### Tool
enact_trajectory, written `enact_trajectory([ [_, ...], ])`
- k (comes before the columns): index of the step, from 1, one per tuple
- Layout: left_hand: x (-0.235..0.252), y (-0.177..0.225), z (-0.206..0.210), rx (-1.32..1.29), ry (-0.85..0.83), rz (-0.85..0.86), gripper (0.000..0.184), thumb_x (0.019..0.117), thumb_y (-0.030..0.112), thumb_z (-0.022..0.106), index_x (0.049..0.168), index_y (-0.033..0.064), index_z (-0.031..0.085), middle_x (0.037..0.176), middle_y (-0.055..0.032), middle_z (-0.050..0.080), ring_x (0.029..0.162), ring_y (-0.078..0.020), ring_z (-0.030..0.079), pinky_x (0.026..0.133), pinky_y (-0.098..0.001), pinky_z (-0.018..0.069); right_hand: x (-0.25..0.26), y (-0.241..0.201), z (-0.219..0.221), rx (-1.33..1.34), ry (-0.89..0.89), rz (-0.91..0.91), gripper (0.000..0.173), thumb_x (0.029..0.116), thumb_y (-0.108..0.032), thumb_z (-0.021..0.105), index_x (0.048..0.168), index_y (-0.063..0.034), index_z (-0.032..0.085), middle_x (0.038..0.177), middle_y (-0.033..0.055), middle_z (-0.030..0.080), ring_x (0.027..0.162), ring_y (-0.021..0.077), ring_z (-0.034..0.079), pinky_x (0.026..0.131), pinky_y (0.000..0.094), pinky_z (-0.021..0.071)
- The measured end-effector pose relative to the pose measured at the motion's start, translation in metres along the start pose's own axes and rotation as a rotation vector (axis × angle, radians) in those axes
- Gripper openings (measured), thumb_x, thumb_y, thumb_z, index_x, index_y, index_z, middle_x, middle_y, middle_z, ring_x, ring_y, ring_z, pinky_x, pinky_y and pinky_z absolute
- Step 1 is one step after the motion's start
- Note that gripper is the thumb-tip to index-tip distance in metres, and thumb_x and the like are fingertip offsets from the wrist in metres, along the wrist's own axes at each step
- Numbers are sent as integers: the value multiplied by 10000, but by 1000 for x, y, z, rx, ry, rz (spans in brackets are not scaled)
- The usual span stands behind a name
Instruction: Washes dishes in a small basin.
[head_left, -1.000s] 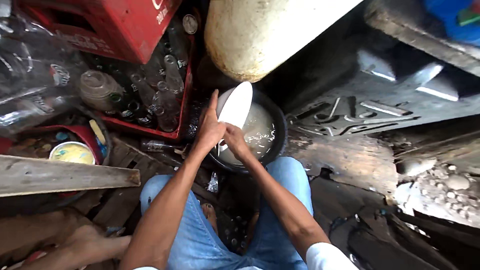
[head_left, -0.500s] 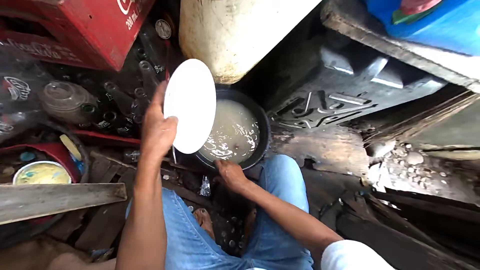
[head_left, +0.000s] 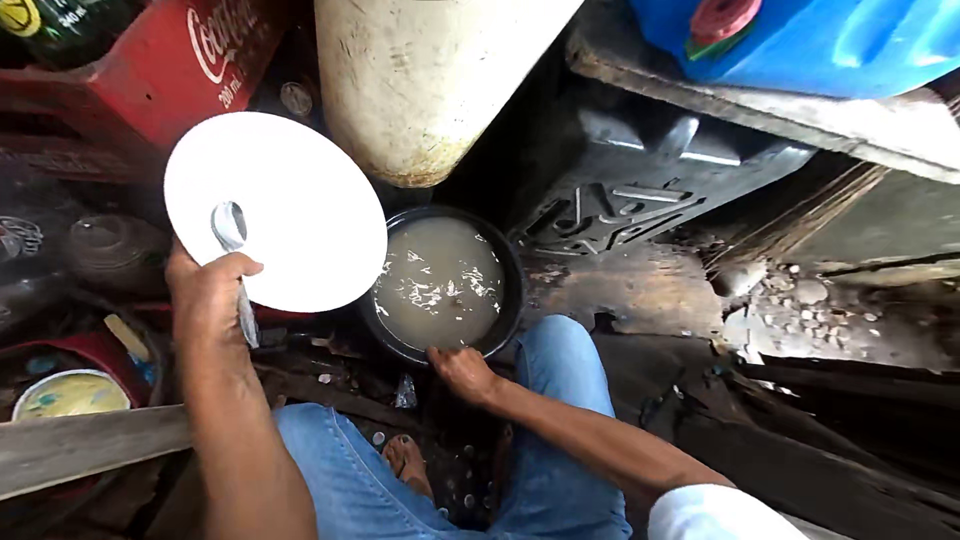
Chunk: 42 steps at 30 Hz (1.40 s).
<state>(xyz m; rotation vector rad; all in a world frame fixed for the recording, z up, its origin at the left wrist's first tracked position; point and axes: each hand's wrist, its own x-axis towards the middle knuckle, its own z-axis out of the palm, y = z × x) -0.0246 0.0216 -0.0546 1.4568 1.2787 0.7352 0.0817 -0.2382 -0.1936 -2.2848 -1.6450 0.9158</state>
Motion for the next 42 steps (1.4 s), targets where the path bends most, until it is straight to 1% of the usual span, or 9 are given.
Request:
enact_trajectory([
  [6,0,-1,2,-161,102,-67,588,758,-72,602,1292,143,478,1104,9,624,893,-30,671,671,-240,590,-25,4,-21,-1,-24,-54,206,1017,-2,485,1115,69,652,894,278,700,830,483,711,695,610,554],
  [12,-1,10,15,-367,160,-104,558,804,-88,562,1293,151,438,1135,-31,611,909,-110,692,667,-320,619,-34,2,-44,-5,-52,-63,216,1013,22,475,1125,66,655,868,282,695,817,490,708,698,611,551],
  [14,-1,11,17,-415,160,-126,548,816,-89,552,1295,150,432,1151,-48,606,931,-137,692,678,-347,622,-31,0,-57,1,-105,-61,228,1022,20,459,1146,75,642,905,296,692,858,502,702,731,622,540],
  [17,-3,7,15,-424,108,-120,527,863,-57,545,1326,165,424,1186,-41,598,975,-134,683,721,-346,618,-19,-5,-87,37,-228,-10,266,1032,11,455,1242,66,609,1023,320,686,995,521,676,844,649,509],
  [18,-1,6,16,-418,115,-123,521,847,-65,545,1303,161,436,1162,-40,609,956,-129,690,707,-344,623,-14,-6,-97,49,-249,4,273,1026,10,468,1259,56,604,1043,314,684,1022,513,669,870,647,502],
  [24,2,7,23,-410,112,-129,495,827,-89,543,1250,154,465,1122,-29,634,914,-117,705,667,-326,626,10,-2,-128,61,-236,-8,234,977,-11,594,1201,14,661,996,240,701,987,428,677,870,589,506],
  [33,7,2,22,-460,97,-137,497,837,-88,531,1264,156,461,1147,-34,627,965,-132,697,713,-347,628,8,-7,-121,45,-256,15,247,974,-16,590,1210,5,660,999,242,706,996,438,678,856,596,505],
  [38,7,3,22,-466,96,-169,428,856,-67,525,1223,148,483,1094,-43,644,886,-136,710,665,-338,628,1,-14,-107,46,-284,66,269,978,8,561,1234,1,643,1046,253,700,1036,453,671,866,608,502],
  [42,6,3,22,-488,77,-166,410,870,-72,514,1223,135,486,1101,-57,652,893,-154,717,667,-352,634,-7,-14,-86,55,-217,54,246,974,15,553,1198,10,655,992,250,711,977,452,691,820,602,517],
])
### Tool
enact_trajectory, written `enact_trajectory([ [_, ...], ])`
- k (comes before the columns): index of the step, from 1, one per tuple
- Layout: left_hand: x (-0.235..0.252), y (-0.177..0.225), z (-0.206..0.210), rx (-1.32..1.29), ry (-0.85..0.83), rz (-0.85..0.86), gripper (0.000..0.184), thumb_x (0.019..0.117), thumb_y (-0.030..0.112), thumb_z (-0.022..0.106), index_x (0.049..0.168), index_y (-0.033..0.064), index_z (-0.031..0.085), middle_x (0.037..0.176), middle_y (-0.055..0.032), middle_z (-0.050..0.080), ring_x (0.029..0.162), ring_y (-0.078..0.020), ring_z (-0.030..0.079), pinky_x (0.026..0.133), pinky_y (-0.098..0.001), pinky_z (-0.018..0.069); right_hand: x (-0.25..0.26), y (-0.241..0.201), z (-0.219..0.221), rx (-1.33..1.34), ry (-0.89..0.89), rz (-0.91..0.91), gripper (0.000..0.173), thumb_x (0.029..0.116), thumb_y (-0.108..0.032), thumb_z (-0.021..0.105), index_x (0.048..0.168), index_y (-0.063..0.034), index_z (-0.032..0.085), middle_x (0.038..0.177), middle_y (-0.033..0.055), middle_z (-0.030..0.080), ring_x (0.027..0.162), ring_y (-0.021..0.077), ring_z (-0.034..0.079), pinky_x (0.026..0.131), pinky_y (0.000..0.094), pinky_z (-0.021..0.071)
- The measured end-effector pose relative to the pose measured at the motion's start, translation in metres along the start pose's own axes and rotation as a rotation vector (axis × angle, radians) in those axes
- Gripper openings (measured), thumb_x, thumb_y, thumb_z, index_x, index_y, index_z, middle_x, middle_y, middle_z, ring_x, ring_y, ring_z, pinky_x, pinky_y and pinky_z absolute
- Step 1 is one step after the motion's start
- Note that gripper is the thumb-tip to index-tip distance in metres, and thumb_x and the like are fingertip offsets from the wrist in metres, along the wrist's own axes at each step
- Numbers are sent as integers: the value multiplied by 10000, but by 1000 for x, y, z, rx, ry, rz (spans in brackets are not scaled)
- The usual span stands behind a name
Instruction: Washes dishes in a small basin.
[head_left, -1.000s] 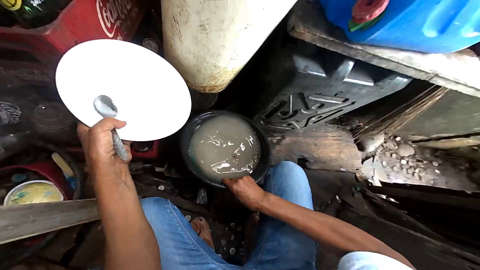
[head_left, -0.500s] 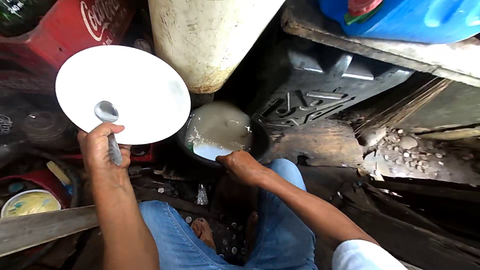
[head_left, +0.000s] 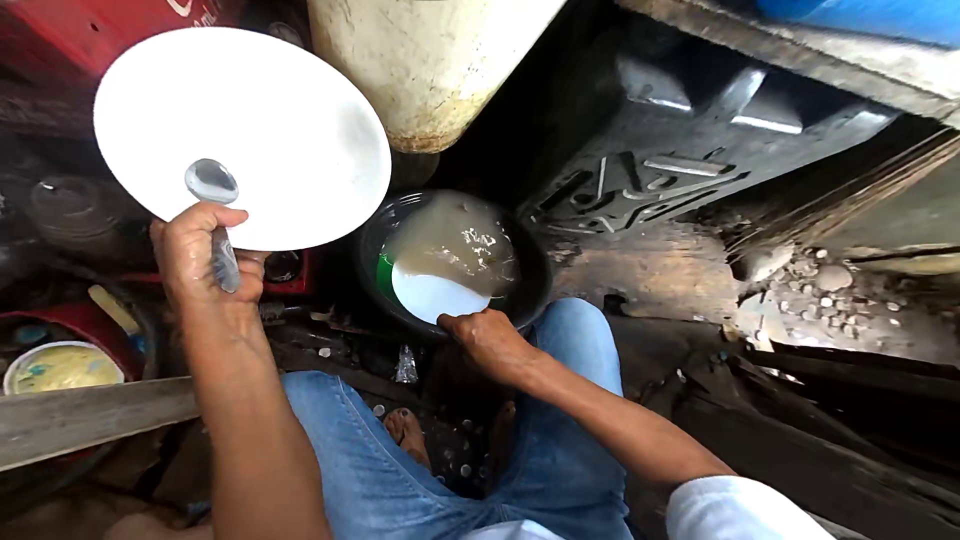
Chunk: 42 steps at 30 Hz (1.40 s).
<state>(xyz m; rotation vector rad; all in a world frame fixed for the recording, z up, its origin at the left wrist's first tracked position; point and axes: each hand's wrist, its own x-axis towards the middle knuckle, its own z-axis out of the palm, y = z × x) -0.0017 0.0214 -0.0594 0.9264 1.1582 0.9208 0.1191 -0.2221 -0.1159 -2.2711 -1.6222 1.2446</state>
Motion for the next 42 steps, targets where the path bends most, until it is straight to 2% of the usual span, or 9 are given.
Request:
enact_trajectory([
  [6,1,-1,1,-31,-20,-19,420,872,-63,506,1248,124,484,1134,-86,646,956,-193,707,732,-414,630,1,-1,48,51,169,-75,218,973,14,520,1119,43,679,903,262,716,876,471,716,745,614,545],
  [14,-1,-1,8,-75,-49,-79,380,896,-34,490,1243,122,502,1157,-101,639,989,-222,699,762,-449,624,20,-14,103,103,234,-91,240,935,34,568,1156,58,658,983,257,722,897,443,727,761,580,570],
  [20,-6,1,8,-106,-92,-112,347,916,-16,466,1236,111,516,1182,-106,634,1038,-236,685,820,-466,610,33,-12,119,169,71,-117,318,965,48,524,1274,78,597,1152,291,681,1076,450,684,925,556,541],
  [23,-4,1,6,-104,-88,-107,358,915,-17,470,1244,115,518,1182,-105,638,1036,-236,686,816,-466,609,39,-3,106,249,-142,-108,513,968,-138,681,1421,35,513,1318,298,598,1233,449,595,1046,568,471],
  [26,-3,1,6,-94,-76,-111,357,916,-25,465,1243,112,513,1165,-99,640,1010,-222,692,800,-447,616,50,9,99,294,-301,-61,835,875,-407,813,1527,-49,434,1459,253,518,1343,411,519,1096,591,422],
  [30,-1,0,5,-123,-73,-128,352,918,-32,460,1238,110,505,1166,-108,632,1011,-229,689,789,-452,617,52,-1,103,235,-297,-70,634,940,-167,713,1500,-17,456,1427,274,537,1308,442,539,1083,581,436],
  [33,1,-1,5,-135,-67,-121,346,904,-46,464,1211,107,511,1130,-99,641,973,-211,697,760,-425,622,49,-10,106,174,-272,-68,610,919,-20,662,1489,13,448,1425,285,529,1295,475,535,1042,600,456],
  [36,2,-2,2,-135,-76,-112,368,900,-57,468,1229,104,504,1142,-107,641,979,-215,700,765,-433,624,48,-12,104,180,-272,-85,611,912,23,649,1488,31,445,1436,286,529,1300,480,531,1062,588,445],
  [42,-1,-1,2,-134,-75,-132,358,895,-66,472,1214,95,506,1120,-110,644,946,-220,705,732,-430,629,49,14,74,164,-324,-187,517,947,29,610,1450,39,489,1285,297,620,1213,442,607,1066,555,455],
])
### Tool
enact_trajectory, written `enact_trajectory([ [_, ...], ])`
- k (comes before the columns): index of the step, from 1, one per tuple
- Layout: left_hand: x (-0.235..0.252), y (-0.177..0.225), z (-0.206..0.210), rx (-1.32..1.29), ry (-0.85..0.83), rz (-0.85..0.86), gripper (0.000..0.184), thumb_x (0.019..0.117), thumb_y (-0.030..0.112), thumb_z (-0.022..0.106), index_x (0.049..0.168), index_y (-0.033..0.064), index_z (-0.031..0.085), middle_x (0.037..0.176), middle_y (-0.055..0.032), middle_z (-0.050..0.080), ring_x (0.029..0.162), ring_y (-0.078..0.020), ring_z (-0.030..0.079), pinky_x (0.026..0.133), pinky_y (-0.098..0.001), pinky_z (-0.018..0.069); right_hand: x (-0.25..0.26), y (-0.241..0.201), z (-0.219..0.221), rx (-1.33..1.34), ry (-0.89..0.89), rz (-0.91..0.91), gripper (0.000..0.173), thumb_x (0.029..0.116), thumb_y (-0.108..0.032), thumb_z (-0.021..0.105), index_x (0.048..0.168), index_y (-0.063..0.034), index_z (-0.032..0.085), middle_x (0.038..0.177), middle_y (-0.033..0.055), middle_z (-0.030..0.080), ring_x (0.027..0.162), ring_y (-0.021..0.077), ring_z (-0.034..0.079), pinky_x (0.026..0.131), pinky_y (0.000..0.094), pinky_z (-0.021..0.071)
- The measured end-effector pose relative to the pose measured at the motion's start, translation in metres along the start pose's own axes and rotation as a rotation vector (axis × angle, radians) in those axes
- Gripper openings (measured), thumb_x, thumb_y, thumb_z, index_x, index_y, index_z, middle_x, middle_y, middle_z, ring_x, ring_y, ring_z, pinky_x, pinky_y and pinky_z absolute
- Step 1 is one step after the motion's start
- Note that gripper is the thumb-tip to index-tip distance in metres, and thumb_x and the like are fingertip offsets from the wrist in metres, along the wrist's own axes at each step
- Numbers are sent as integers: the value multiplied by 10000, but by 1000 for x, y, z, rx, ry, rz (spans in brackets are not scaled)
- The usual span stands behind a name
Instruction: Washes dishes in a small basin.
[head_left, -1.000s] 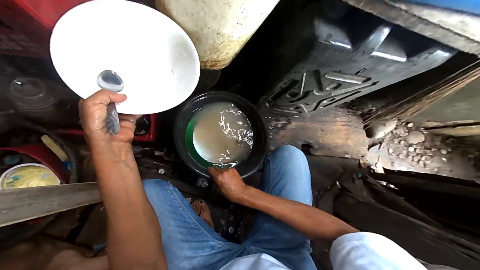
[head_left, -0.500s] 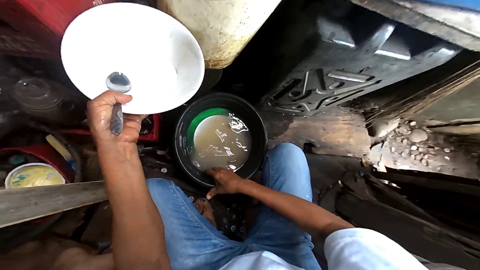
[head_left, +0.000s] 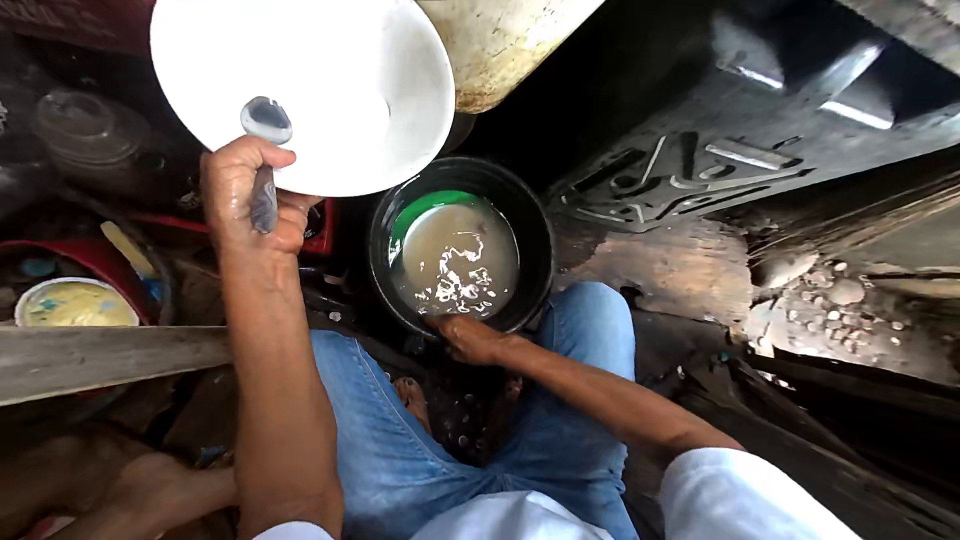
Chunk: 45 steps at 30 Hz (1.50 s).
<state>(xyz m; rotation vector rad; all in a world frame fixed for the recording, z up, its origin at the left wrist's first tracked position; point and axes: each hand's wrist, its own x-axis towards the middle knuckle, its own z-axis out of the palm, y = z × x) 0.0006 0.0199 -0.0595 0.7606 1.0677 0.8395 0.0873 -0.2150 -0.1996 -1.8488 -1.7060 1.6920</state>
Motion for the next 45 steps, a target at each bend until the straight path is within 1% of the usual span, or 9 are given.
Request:
enact_trajectory([
  [5,0,1,2,-12,-26,-28,346,908,-51,463,1225,81,506,1139,-133,641,978,-253,701,762,-466,625,-23,46,-28,-104,-17,56,522,942,25,647,1451,-37,552,1267,261,657,1165,439,639,1033,591,472],
  [8,1,1,1,-16,-36,-60,317,920,-37,449,1207,78,518,1137,-130,642,982,-250,697,784,-462,620,-22,50,-40,167,-5,91,672,876,-89,809,1483,-37,527,1326,235,646,1228,383,617,1084,553,448],
  [10,3,0,0,-20,-33,-66,327,914,-45,451,1211,75,520,1138,-130,644,985,-248,698,787,-456,620,-20,47,-47,433,116,187,767,913,-195,787,1539,23,402,1439,278,549,1338,385,538,1150,534,403],
  [12,5,-1,-1,3,-28,-52,319,906,-47,461,1189,86,522,1094,-112,655,936,-220,707,751,-422,628,-11,48,-49,583,378,406,711,996,-307,691,1536,39,385,1473,301,506,1375,422,496,1155,570,381],
  [16,10,-2,-4,5,-31,-34,329,901,-50,470,1195,92,517,1088,-102,653,914,-209,708,730,-406,629,8,63,-45,780,762,687,423,991,-141,669,1321,96,552,1272,291,610,1164,382,614,1001,537,500],
  [20,10,-2,-4,-10,-44,-38,326,898,-55,460,1184,93,516,1085,-98,654,916,-204,708,731,-398,630,10,63,-48,1006,870,779,414,958,-16,636,1335,100,512,1233,275,601,1064,349,621,901,518,537],
  [34,5,0,-1,-22,-45,-65,309,902,-41,466,1175,90,531,1094,-106,666,939,-217,712,758,-424,630,29,94,-69,925,788,940,521,895,17,687,1373,99,496,1326,289,566,1186,390,591,976,542,508],
  [38,4,-1,-2,-12,-45,-60,317,900,-38,466,1177,100,531,1095,-97,662,940,-207,706,756,-414,625,29,93,-72,938,785,979,394,976,-53,637,1329,92,538,1327,279,569,1206,382,585,995,528,499],
  [45,6,-3,-4,64,-27,-18,366,858,-91,490,1164,108,506,1025,-61,671,843,-155,718,670,-354,635,30,103,-79,814,720,925,457,932,-105,709,1309,99,551,1294,306,591,1193,425,605,983,577,513],
])
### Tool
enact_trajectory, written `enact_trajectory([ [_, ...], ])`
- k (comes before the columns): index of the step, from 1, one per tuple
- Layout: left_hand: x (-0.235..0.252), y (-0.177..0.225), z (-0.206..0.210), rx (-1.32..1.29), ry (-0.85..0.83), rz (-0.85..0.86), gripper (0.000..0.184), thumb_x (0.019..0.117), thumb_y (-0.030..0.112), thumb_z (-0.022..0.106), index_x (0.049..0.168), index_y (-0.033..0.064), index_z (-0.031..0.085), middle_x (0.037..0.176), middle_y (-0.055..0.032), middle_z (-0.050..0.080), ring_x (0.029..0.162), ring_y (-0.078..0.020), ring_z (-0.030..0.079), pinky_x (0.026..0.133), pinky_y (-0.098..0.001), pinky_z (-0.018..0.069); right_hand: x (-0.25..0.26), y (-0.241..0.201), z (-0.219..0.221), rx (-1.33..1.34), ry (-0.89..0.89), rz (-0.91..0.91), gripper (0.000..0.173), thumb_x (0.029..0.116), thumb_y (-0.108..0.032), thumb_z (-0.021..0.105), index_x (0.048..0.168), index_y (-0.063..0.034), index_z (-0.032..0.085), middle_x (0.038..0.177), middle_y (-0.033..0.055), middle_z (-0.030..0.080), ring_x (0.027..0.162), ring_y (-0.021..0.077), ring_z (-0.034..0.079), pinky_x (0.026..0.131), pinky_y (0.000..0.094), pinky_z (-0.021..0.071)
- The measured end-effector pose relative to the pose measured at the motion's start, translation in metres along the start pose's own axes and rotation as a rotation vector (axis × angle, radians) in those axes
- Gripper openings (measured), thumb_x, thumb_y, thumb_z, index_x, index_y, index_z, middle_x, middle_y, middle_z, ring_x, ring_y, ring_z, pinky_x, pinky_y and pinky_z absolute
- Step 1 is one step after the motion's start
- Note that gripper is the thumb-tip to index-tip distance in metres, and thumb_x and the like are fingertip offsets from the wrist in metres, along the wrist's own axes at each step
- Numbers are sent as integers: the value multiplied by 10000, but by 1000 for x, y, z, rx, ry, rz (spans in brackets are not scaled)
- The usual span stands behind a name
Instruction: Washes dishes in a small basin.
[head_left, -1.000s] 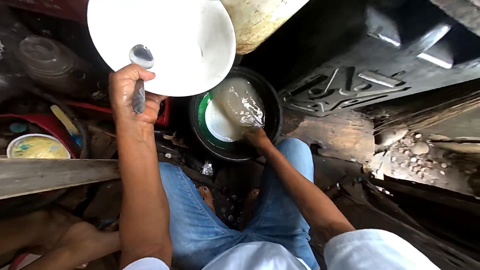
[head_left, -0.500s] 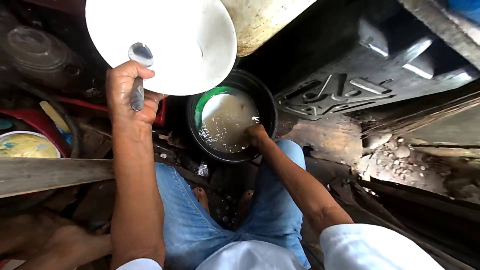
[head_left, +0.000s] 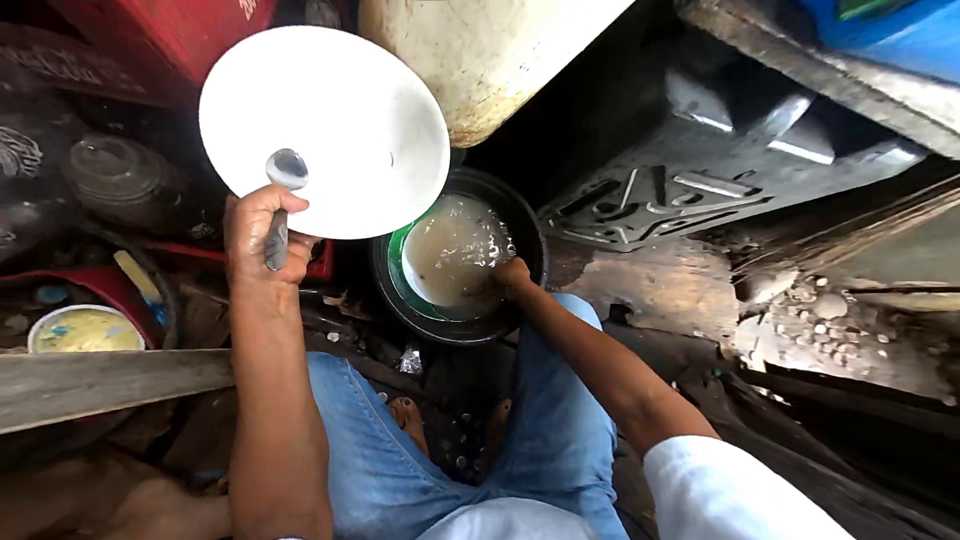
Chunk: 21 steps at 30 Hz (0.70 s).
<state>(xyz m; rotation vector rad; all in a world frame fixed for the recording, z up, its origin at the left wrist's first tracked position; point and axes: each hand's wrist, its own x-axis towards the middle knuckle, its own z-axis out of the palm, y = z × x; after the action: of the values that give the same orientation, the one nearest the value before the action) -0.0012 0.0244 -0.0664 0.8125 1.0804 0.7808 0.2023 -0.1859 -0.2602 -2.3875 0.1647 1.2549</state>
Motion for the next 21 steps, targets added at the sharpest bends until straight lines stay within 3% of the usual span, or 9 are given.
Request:
enact_trajectory([
  [6,-7,-1,5,188,29,77,444,811,-123,526,1173,130,483,1002,-15,664,798,-87,710,606,-272,621,-14,-10,-9,-115,-91,-124,405,1015,-187,634,1288,109,598,1354,301,589,1280,423,565,1071,578,444],
  [11,-9,-6,4,374,-38,108,573,757,-126,556,1278,102,483,1094,-15,644,890,-59,687,677,-249,607,-7,-7,1,165,-109,-130,436,972,-159,678,1316,86,569,1325,292,583,1212,407,585,1005,582,485],
  [14,-13,-15,13,405,-97,87,579,731,-160,561,1261,62,492,1046,-27,655,847,-47,682,672,-233,599,-18,-14,-2,151,-130,-125,403,995,-163,660,1303,84,583,1319,286,589,1198,396,584,1001,576,475],
  [15,-16,-20,16,418,-113,72,621,725,-164,560,1307,38,480,1070,-48,640,864,-56,670,693,-238,590,-24,-13,-5,112,-121,-161,385,1009,-178,639,1296,73,589,1291,280,599,1161,391,593,970,571,485],
  [17,-22,-30,22,434,-119,23,702,734,-172,558,1400,16,443,1139,-106,617,919,-106,644,739,-281,570,-36,-10,-13,2,6,-342,397,1024,-185,616,1348,43,589,1295,308,613,1185,454,604,981,632,487],
  [19,-24,-41,27,401,-127,-50,790,745,-192,556,1482,44,399,1230,-160,598,980,-180,625,769,-350,557,-59,-16,-27,-43,260,-635,433,1011,-125,602,1404,50,547,1322,340,595,1208,506,590,1008,665,458],
  [21,-26,-52,32,369,-132,-148,870,756,-190,557,1545,109,345,1282,-183,579,991,-233,616,746,-399,551,-86,-37,-40,45,439,-905,450,1014,-67,531,1447,49,495,1415,282,557,1270,380,586,1070,501,481],
])
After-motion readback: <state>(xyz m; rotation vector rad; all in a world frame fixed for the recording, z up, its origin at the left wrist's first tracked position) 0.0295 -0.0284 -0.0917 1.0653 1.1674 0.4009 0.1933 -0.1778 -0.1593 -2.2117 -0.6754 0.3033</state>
